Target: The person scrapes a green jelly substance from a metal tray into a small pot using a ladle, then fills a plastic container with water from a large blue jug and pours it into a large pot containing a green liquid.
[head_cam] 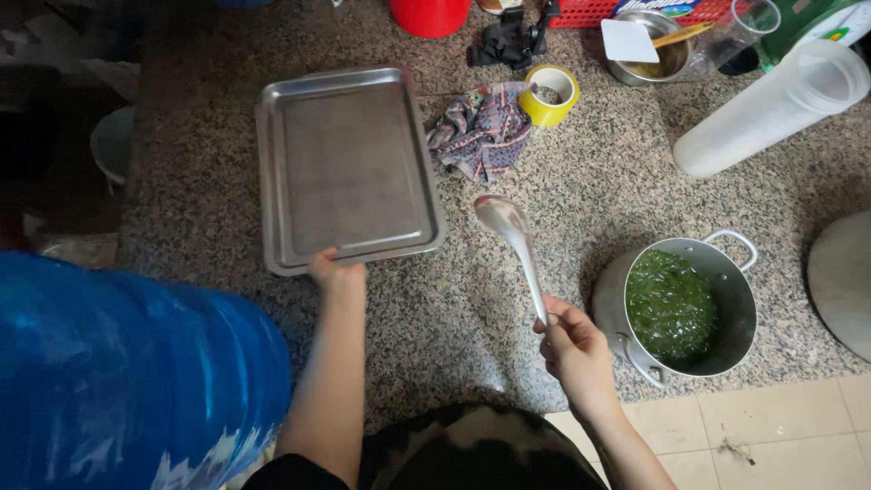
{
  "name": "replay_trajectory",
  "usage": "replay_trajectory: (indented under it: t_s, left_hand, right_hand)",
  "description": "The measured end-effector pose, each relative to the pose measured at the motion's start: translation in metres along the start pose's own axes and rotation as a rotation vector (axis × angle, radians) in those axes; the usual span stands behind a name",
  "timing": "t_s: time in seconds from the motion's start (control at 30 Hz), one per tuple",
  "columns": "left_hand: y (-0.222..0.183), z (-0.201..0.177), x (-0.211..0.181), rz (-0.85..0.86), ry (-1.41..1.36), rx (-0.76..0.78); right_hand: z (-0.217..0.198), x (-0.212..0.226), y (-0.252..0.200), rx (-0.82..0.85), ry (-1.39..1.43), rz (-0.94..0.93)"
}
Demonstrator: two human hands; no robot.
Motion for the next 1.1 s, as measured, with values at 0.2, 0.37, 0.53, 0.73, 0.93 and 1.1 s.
replay_trajectory:
  t_s: [0.2, 0.37, 0.53, 0.73, 0.93, 1.1]
  left_hand:
    - [0.026, 0.015, -0.075, 0.210, 0.145, 0.076]
    - [0.025, 0.009, -0.086, 0.253, 0.164, 0.094]
    - [0.010, -0.005, -0.061, 0.158, 0.079, 0.090]
    - [-0.016, -0.033, -0.035, -0.123, 0.271, -0.163]
    - [-0.009, -0.021, -0.051, -0.083, 0.272, -0.158]
    - [0.007, 0.023, -0.074, 0.033, 0.066, 0.166]
  right_hand:
    - [0.022, -0.006, 0.012, 0.046, -0.118, -0.002]
    - [0.081, -0.016, 0.035, 0.162, -0.253, 0.003]
    - [0.162, -0.038, 0.078, 0.285, -0.426, 0.039]
    - [0.238, -0.056, 0.132, 0.370, -0.359, -0.132]
    - [0.258, -0.053, 0.127, 0.374, -0.456, -0.009]
    - [0.223, -0.050, 0.089, 0.397, -0.614, 0.061]
Point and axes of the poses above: each hand's wrist, its own y-axis towards the middle knuckle, its own z-axis out of the palm, x = y × z, the point moved 9 cm from there along y, towards the middle knuckle, and after that the axes turned 6 degrees about z, right-handed, at the moved point
